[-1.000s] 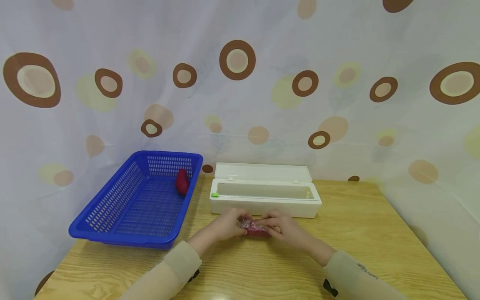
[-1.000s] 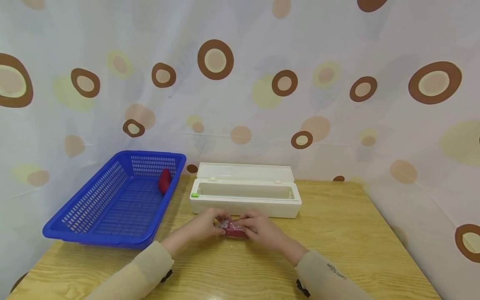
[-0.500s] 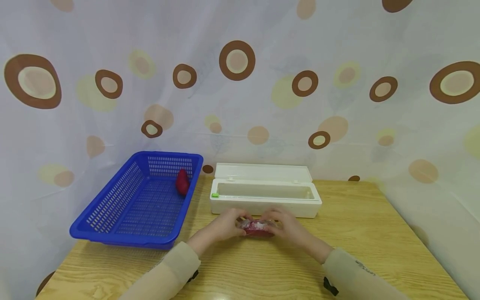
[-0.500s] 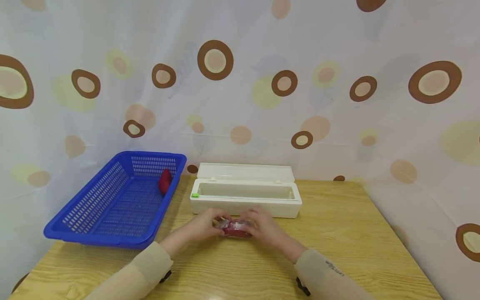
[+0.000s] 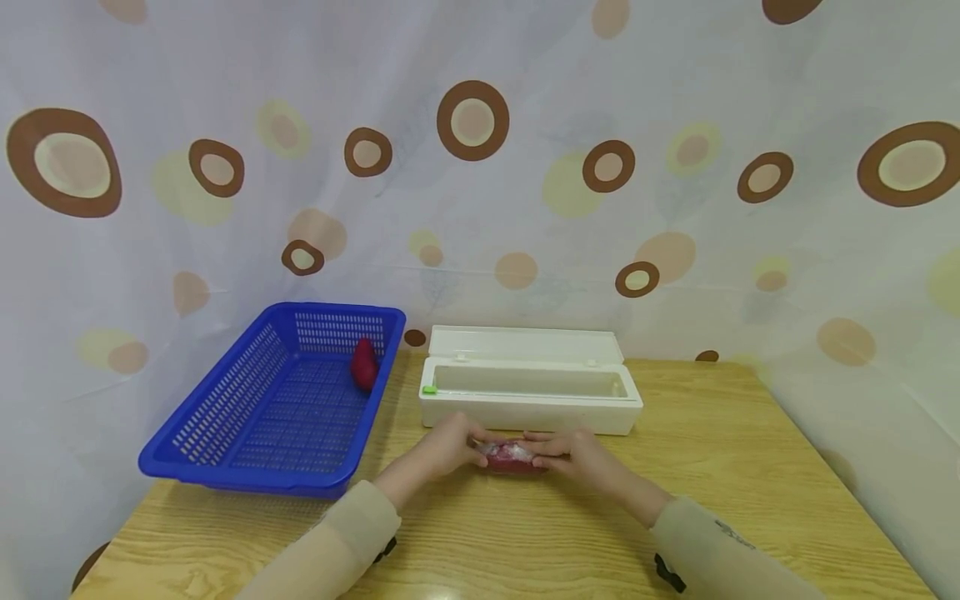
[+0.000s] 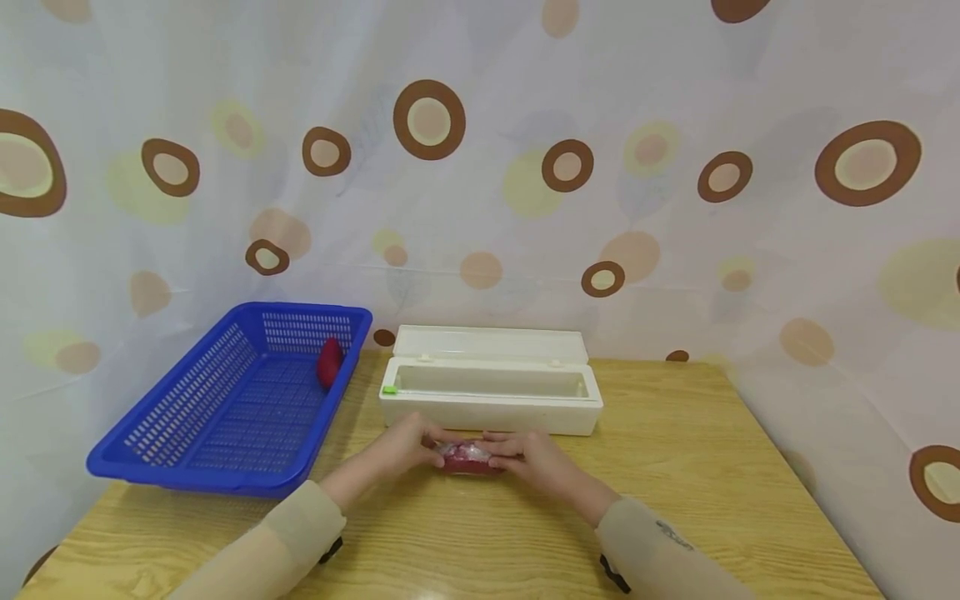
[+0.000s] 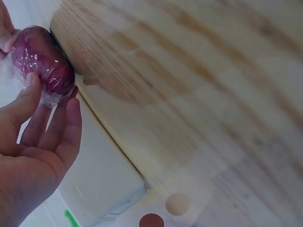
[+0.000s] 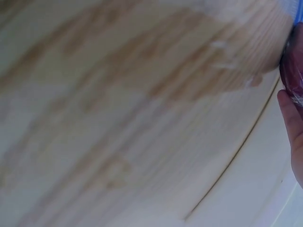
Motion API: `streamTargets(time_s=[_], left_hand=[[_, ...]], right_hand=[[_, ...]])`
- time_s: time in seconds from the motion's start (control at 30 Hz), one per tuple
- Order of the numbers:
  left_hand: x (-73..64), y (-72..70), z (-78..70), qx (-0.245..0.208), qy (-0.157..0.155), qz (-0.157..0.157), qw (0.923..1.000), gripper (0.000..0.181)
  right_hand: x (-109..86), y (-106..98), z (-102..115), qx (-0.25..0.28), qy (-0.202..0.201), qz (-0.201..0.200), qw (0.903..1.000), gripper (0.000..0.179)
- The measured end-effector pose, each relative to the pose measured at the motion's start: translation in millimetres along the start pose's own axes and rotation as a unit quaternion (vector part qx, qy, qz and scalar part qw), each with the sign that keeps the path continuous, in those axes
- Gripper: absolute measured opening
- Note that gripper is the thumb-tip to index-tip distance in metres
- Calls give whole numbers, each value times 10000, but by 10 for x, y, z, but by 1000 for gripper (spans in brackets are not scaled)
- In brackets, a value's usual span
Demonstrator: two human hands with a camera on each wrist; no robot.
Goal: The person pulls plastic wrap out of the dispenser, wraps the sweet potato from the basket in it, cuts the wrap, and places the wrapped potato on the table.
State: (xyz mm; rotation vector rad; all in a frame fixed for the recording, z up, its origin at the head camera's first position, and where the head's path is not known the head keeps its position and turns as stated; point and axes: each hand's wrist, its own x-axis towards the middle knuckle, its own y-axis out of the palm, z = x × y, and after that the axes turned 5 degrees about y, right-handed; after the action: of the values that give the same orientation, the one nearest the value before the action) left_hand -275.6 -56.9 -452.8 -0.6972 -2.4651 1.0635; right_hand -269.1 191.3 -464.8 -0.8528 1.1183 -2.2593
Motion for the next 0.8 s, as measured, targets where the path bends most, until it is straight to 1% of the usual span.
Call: streamTargets(time_s=[0.23, 0.3, 0.37, 0.43, 0.57, 0.67, 0.77, 0.8], left_hand=[[11, 32, -6, 101, 77, -245, 9996, 29], [11, 37, -12, 120, 70, -269, 9995, 28], [7, 40, -17, 96, 94, -269, 9995, 29], [1, 43, -17, -3, 109, -253, 9996, 33], [-17, 39, -1, -102, 15, -112, 9999, 44], [-27, 31, 12, -25, -186, 74, 9998, 45], [-32, 27, 18, 53, -256, 184, 9995, 42], [-32, 29, 16, 70, -248, 181, 9995, 41]], right_hand=[[-22, 38, -14, -181, -85, -167, 9997, 28], [-29, 42, -9, -159, 29, -204, 9997, 27], [-34, 40, 4, -29, 253, -188, 9995, 29], [-37, 31, 21, 273, 567, -121, 9979, 35], [-43, 8, 47, 938, 1127, 63, 9892, 50], [-40, 1, 71, 1218, 1532, 230, 9804, 49], [-17, 7, 104, 1412, 1917, 367, 9705, 46], [-7, 13, 114, 1429, 1994, 386, 9687, 45]])
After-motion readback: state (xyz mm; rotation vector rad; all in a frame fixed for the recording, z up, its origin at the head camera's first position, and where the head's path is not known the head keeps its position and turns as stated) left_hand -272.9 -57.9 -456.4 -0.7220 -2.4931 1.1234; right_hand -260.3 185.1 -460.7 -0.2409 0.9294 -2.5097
